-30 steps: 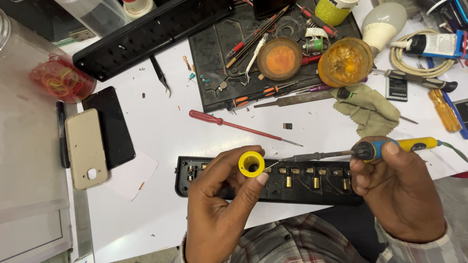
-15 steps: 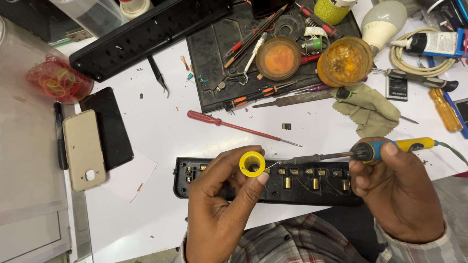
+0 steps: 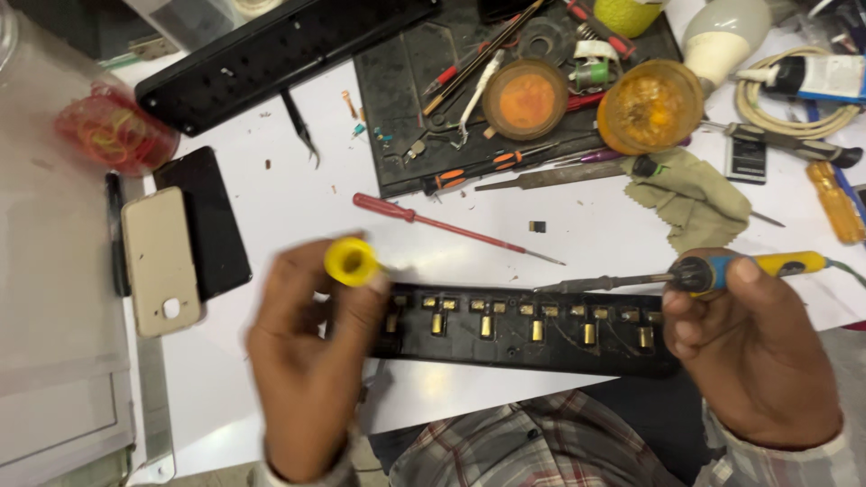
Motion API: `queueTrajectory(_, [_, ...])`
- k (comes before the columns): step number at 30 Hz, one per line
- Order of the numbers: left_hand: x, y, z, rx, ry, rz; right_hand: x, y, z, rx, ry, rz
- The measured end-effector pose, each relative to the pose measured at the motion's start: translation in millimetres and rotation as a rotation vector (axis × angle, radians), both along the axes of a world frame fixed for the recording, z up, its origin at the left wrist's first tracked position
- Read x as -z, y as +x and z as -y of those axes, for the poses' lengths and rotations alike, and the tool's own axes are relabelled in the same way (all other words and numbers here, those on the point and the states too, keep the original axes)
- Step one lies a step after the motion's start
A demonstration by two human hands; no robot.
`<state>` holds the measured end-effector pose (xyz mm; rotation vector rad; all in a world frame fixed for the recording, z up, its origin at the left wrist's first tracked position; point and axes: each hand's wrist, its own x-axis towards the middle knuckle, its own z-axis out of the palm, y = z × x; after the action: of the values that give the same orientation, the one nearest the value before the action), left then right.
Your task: The person strips and twists wires, then applies flux to a power strip's internal contacts. They tin the soldering iron tip and solder the wires to the power strip terminals. The person uses a screwdriver, soldering iron, solder, and flux during the process.
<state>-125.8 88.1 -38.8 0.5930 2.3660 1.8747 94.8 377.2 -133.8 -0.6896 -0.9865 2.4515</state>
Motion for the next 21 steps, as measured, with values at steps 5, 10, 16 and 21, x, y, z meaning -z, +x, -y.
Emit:
queueTrajectory(5, [24, -69, 31, -0.17, -0.104, 0.008, 1, 0, -3, -0.006, 0.063, -0.021])
queueTrajectory(10, [52, -100, 45, -0.148, -0.077, 0.09, 6, 1, -2, -0.029, 0.146, 0.001])
queueTrajectory(16, [60, -100, 54, -0.11, -0.048, 0.113, 12, -2, 2, -0.025, 0.271, 0.019])
queueTrajectory(21, [63, -97, 59, -0.062, -0.107, 0.021, 3, -6, 13, -0.026, 0.387, 0.115])
